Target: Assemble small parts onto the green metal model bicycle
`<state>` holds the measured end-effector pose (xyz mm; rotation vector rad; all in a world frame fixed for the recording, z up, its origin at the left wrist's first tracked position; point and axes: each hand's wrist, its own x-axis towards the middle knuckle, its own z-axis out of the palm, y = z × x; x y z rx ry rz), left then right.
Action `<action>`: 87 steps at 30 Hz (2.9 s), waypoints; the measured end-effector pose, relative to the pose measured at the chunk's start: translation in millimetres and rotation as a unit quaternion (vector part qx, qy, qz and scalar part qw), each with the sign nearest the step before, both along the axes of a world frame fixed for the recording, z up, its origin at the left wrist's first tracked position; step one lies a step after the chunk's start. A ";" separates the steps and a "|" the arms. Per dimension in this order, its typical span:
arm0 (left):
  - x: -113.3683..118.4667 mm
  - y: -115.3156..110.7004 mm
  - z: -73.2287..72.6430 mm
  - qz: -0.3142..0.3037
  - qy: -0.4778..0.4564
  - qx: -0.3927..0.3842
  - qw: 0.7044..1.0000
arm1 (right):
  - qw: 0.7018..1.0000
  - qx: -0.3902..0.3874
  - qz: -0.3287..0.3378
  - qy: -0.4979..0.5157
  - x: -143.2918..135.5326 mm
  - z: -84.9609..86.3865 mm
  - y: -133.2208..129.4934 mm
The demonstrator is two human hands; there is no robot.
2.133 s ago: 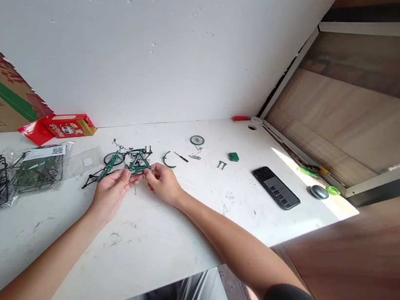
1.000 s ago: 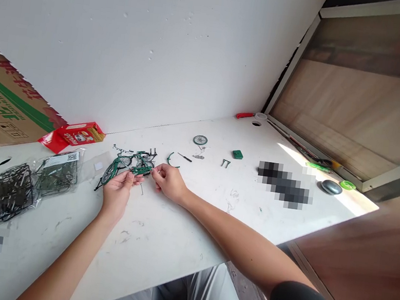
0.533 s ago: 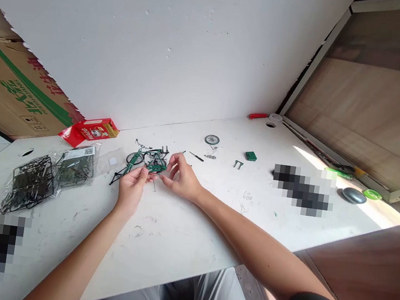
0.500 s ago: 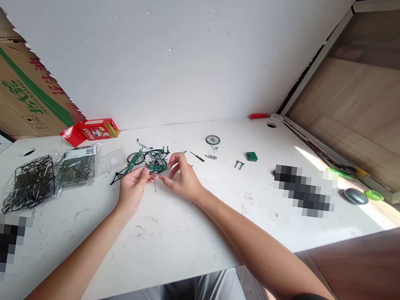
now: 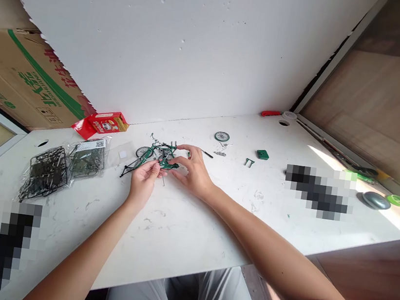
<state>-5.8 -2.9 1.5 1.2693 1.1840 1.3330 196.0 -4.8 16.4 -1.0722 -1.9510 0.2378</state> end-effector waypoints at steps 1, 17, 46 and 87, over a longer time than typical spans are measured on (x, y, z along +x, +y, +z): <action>0.2 -0.4 0.5 -0.003 -0.004 -0.001 1.000 | 1.000 0.004 -0.003 -0.006 0.8 0.3 0.4; -6.8 9.0 -2.8 0.013 -0.012 0.039 0.999 | 0.975 -0.152 0.039 0.157 4.8 2.8 0.8; -4.6 8.6 2.9 -0.016 -0.134 -0.047 0.990 | 0.950 -0.191 0.107 0.221 -2.8 -6.4 0.3; -10.5 11.4 5.0 -0.069 -0.082 -0.037 0.994 | 0.961 -0.138 -0.223 0.091 67.9 4.2 40.3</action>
